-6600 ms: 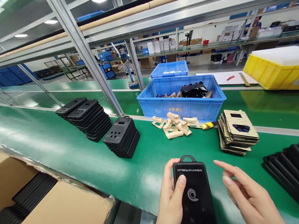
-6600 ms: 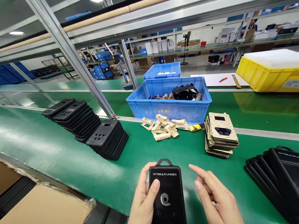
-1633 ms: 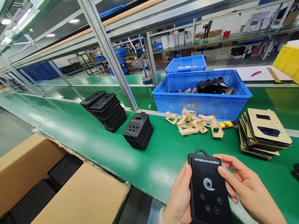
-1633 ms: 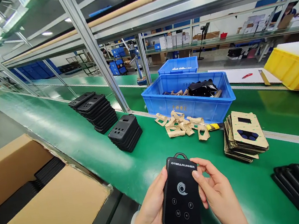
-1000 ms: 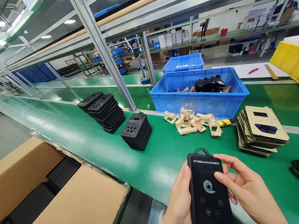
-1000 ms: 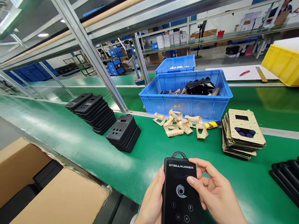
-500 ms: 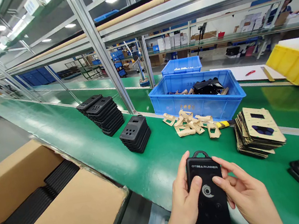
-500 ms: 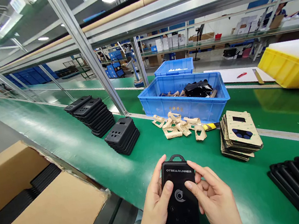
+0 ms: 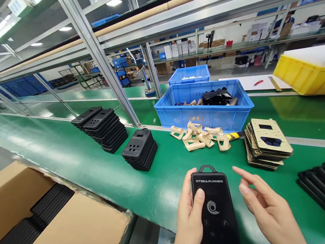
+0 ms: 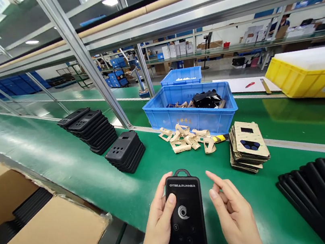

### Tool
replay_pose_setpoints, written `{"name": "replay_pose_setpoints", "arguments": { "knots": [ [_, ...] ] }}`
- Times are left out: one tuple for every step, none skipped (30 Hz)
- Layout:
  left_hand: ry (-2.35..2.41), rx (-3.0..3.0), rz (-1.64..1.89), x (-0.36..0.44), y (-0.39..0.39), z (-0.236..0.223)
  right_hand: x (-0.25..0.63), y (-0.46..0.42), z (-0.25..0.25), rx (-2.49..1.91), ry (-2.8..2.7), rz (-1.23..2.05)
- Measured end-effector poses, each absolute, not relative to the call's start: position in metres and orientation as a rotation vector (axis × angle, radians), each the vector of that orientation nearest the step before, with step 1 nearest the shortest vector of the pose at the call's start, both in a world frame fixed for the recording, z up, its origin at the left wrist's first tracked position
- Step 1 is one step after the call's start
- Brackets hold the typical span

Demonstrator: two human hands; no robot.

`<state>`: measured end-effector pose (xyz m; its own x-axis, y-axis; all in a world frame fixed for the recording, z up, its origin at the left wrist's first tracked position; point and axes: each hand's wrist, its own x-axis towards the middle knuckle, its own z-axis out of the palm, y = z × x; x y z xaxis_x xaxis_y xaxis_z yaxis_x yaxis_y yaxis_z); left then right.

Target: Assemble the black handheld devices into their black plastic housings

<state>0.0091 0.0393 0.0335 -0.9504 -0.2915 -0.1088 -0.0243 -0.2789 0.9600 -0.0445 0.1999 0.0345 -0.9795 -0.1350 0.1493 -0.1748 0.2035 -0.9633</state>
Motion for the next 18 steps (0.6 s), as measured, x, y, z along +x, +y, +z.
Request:
{"name": "replay_pose_setpoints", "arguments": {
  "knots": [
    [-1.735,0.422,-2.391,0.008,0.039,0.035,-0.045,0.203,0.033,0.294,-2.436,1.972],
    [-1.699,0.447,-2.433,0.008,0.038,0.036,-0.045,0.206,0.031,0.296,-2.455,2.004],
    [-1.666,0.468,-2.473,0.007,0.037,0.037,-0.045,0.209,0.027,0.314,-2.474,2.033],
    [-1.636,0.487,-2.507,0.006,0.037,0.038,-0.044,0.212,0.023,0.339,-2.497,2.056],
    [-1.610,0.501,-2.533,0.004,0.036,0.039,-0.042,0.214,0.019,0.374,-2.528,2.076],
    [-1.588,0.510,-2.548,0.003,0.035,0.039,-0.039,0.215,0.016,0.423,-2.575,2.100],
    [-1.570,0.517,-2.556,0.001,0.034,0.040,-0.035,0.215,0.013,0.475,-2.631,2.121],
    [-1.556,0.520,-2.559,0.000,0.034,0.040,-0.029,0.213,0.010,0.524,-2.682,2.133],
    [-1.545,0.524,-2.558,-0.002,0.034,0.040,-0.022,0.210,0.008,0.562,-2.723,2.137],
    [-1.538,0.528,-2.558,-0.003,0.034,0.040,-0.015,0.207,0.005,0.590,-2.750,2.136],
    [-1.535,0.531,-2.559,-0.004,0.035,0.039,-0.008,0.203,0.003,0.598,-2.765,2.125],
    [-1.534,0.534,-2.555,-0.004,0.036,0.039,-0.002,0.200,0.000,0.568,-2.770,2.101],
    [-1.535,0.532,-2.548,-0.004,0.039,0.038,0.003,0.198,-0.003,0.508,-2.765,2.071],
    [-1.537,0.518,-2.554,-0.004,0.041,0.038,0.006,0.199,-0.005,0.446,-2.757,2.046],
    [-1.537,0.490,-2.576,-0.004,0.044,0.038,0.006,0.201,-0.007,0.399,-2.740,2.029],
    [-1.536,0.452,-2.601,-0.004,0.046,0.037,0.004,0.207,-0.007,0.367,-2.710,2.024],
    [-1.538,0.406,-2.629,-0.003,0.049,0.037,0.001,0.216,-0.005,0.359,-2.667,2.038],
    [-1.545,0.364,-2.653,-0.003,0.050,0.037,-0.004,0.228,-0.001,0.340,-2.614,2.063]
  ]
}}
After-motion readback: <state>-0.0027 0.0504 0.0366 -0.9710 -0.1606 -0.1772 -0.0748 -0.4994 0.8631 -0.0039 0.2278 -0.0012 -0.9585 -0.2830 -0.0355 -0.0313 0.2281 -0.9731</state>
